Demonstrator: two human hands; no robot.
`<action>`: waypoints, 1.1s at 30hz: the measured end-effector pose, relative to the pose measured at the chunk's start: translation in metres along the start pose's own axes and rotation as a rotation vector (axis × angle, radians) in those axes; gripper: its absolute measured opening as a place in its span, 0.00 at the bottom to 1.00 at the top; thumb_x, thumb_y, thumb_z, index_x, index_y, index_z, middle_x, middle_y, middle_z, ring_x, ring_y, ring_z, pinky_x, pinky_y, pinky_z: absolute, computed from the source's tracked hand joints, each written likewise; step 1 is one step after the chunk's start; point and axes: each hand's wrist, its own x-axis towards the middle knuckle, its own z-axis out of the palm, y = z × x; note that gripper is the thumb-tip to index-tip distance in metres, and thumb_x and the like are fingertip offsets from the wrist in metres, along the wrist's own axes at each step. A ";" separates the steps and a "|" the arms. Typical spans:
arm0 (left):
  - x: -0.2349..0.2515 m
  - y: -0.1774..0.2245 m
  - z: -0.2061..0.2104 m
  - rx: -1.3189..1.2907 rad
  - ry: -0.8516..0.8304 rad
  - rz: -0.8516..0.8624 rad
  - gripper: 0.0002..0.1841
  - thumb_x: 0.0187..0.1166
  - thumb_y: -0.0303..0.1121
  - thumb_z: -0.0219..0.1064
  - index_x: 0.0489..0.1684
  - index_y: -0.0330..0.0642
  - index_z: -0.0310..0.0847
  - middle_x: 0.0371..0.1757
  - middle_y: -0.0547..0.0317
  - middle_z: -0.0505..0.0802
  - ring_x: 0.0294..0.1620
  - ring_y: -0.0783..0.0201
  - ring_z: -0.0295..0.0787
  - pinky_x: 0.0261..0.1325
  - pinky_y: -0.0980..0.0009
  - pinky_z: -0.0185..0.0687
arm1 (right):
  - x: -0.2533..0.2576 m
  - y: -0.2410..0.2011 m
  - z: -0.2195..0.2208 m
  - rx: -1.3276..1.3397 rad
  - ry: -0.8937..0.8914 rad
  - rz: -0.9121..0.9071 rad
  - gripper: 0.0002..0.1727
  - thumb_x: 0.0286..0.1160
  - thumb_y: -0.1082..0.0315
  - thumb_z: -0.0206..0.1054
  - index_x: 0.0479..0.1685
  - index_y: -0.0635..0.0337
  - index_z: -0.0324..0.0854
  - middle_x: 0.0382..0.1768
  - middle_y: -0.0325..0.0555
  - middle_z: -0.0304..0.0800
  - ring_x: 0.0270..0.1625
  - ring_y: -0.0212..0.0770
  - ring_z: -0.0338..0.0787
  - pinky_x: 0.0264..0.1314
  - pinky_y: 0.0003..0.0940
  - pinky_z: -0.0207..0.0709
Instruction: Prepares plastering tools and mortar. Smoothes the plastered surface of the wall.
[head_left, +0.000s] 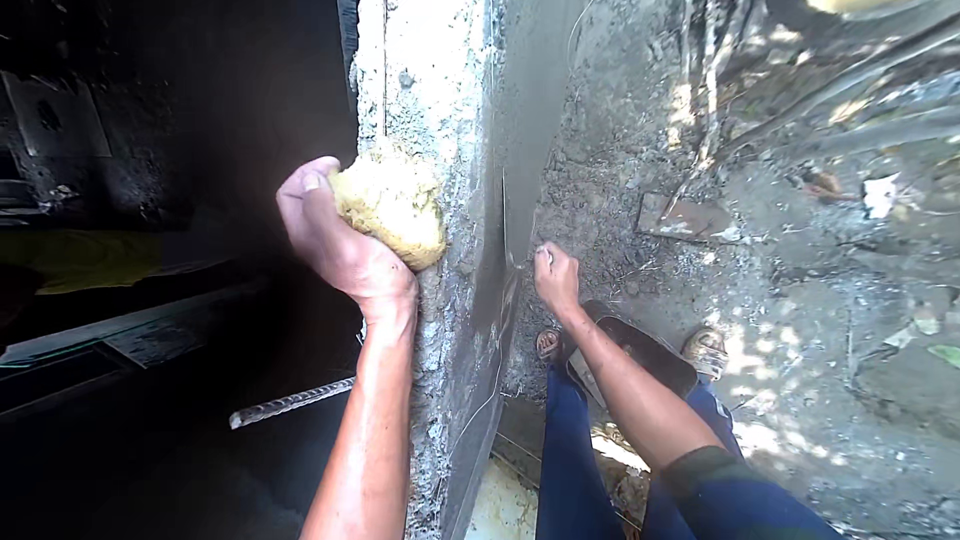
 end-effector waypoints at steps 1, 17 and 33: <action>0.001 0.000 0.001 0.010 0.003 0.000 0.18 0.89 0.27 0.40 0.46 0.33 0.80 0.42 0.56 0.89 0.48 0.63 0.88 0.55 0.65 0.85 | 0.022 -0.004 -0.002 -0.002 0.019 -0.015 0.25 0.86 0.53 0.47 0.35 0.60 0.85 0.23 0.52 0.86 0.30 0.54 0.89 0.33 0.60 0.78; -0.005 0.003 0.001 0.068 -0.021 0.030 0.17 0.91 0.31 0.41 0.53 0.33 0.77 0.47 0.57 0.88 0.54 0.66 0.87 0.64 0.64 0.83 | 0.097 -0.022 -0.033 0.034 0.023 -0.103 0.23 0.86 0.54 0.46 0.33 0.57 0.82 0.23 0.47 0.83 0.30 0.48 0.87 0.34 0.55 0.76; -0.009 0.003 -0.006 0.096 -0.051 0.025 0.16 0.91 0.33 0.43 0.57 0.38 0.77 0.52 0.60 0.89 0.58 0.66 0.87 0.66 0.64 0.83 | 0.105 -0.044 -0.031 0.040 0.060 -0.072 0.22 0.84 0.54 0.48 0.34 0.56 0.84 0.23 0.47 0.85 0.30 0.49 0.88 0.33 0.56 0.76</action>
